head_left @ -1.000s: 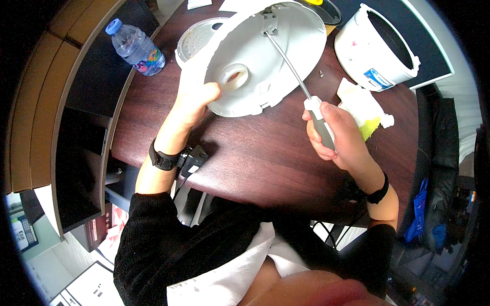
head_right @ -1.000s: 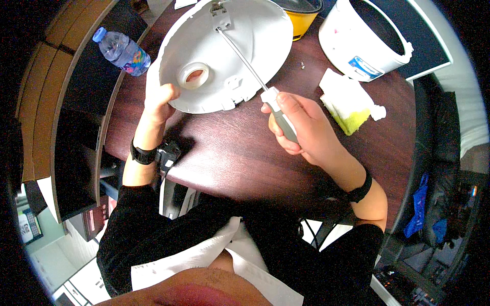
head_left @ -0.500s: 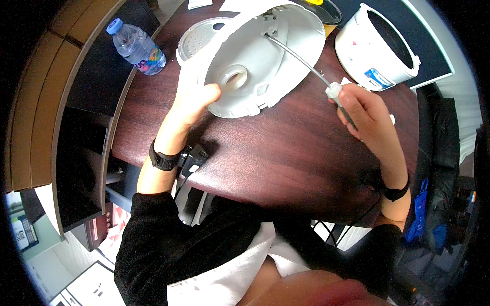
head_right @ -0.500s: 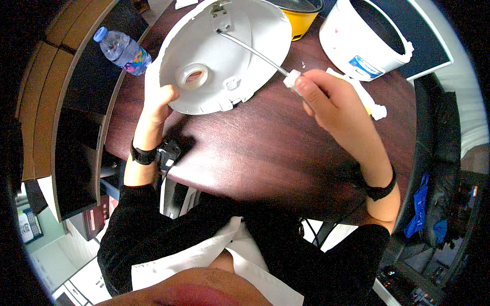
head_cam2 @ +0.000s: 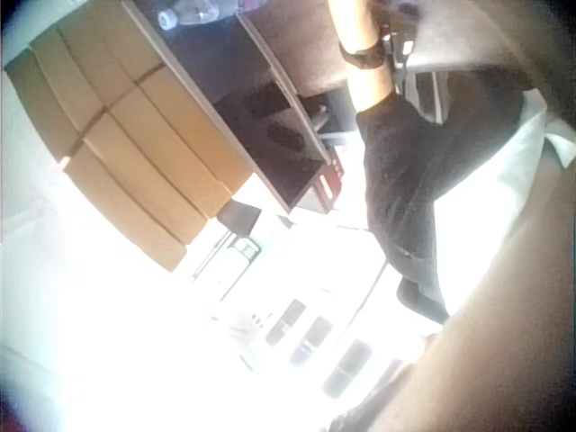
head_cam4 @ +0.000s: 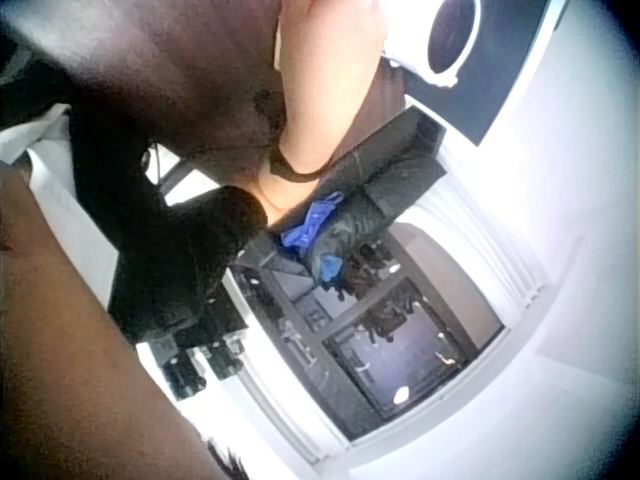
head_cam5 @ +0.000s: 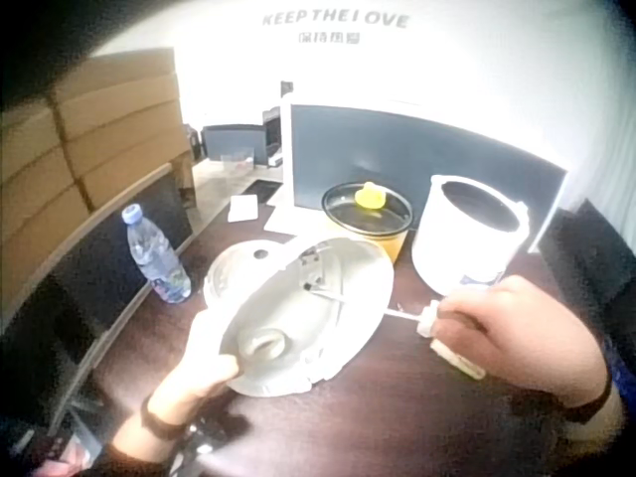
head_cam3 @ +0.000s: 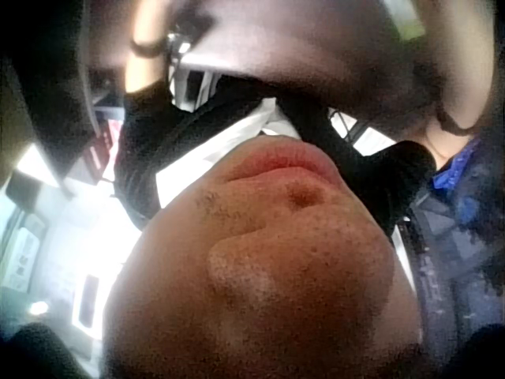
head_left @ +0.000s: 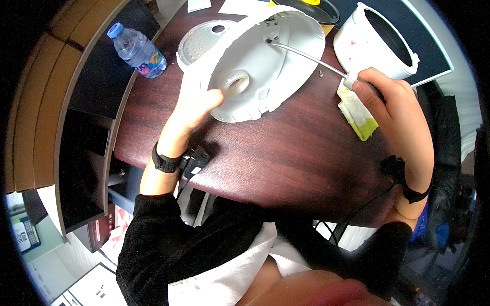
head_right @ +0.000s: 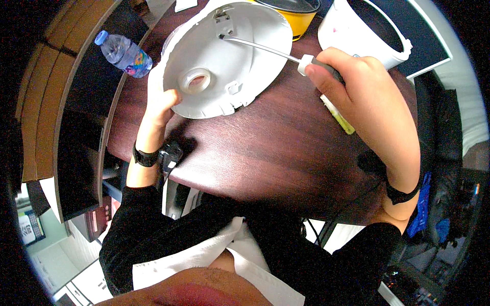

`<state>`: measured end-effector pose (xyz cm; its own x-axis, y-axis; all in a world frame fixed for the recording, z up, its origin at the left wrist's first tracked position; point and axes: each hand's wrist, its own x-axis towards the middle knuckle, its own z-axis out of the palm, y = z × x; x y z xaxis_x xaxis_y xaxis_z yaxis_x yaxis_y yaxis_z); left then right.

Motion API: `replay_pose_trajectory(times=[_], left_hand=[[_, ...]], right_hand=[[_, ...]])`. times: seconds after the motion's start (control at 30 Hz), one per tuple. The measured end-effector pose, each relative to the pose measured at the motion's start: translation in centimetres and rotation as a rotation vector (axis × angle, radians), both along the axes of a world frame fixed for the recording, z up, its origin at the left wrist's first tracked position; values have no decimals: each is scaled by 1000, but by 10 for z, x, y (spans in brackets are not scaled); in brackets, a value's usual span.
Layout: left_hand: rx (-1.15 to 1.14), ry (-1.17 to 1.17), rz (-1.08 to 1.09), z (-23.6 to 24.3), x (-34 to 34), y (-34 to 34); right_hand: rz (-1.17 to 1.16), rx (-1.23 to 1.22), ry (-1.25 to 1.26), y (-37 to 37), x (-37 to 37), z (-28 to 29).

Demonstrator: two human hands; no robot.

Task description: The person uses a screwdriver to remove screws from a white plastic appliance lid, then wipes the lid and a white power cord with a cloth. The person places the lid and cord on the table after cleaning.

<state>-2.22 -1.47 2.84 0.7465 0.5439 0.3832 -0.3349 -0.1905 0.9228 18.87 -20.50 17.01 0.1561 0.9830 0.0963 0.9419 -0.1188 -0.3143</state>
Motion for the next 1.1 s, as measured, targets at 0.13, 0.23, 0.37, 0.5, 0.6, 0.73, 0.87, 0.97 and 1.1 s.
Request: replay_pose_trajectory(times=[0.13,0.23,0.37,0.5,0.6,0.73,0.87,0.97,1.1], left_hand=[[-3,0,-4,2,1,-1],[4,7,6,1,0,-1],[19,-21,40,-1,-1,-4],[6,27,58,0,2,-6],[-1,92,80,6,4,-7],[19,84,100,3,5,-8],[-80,12,6,15,4,-13],[-127,-27,-47,16,4,-9],[-161,-5,-41,24,5,-3]], right_hand=[[-5,-10,-210,-1,-7,9],[-32,51,-391,-1,-22,11],[22,94,-450,1,-27,15],[5,-7,-24,-2,-11,6],[-287,-279,735,-7,-8,-19],[-193,-307,1233,-15,-5,-59],[-124,-304,1564,-19,-14,-77],[-112,-317,1660,-20,-15,-80],[-145,-320,1680,-20,-28,-81]])
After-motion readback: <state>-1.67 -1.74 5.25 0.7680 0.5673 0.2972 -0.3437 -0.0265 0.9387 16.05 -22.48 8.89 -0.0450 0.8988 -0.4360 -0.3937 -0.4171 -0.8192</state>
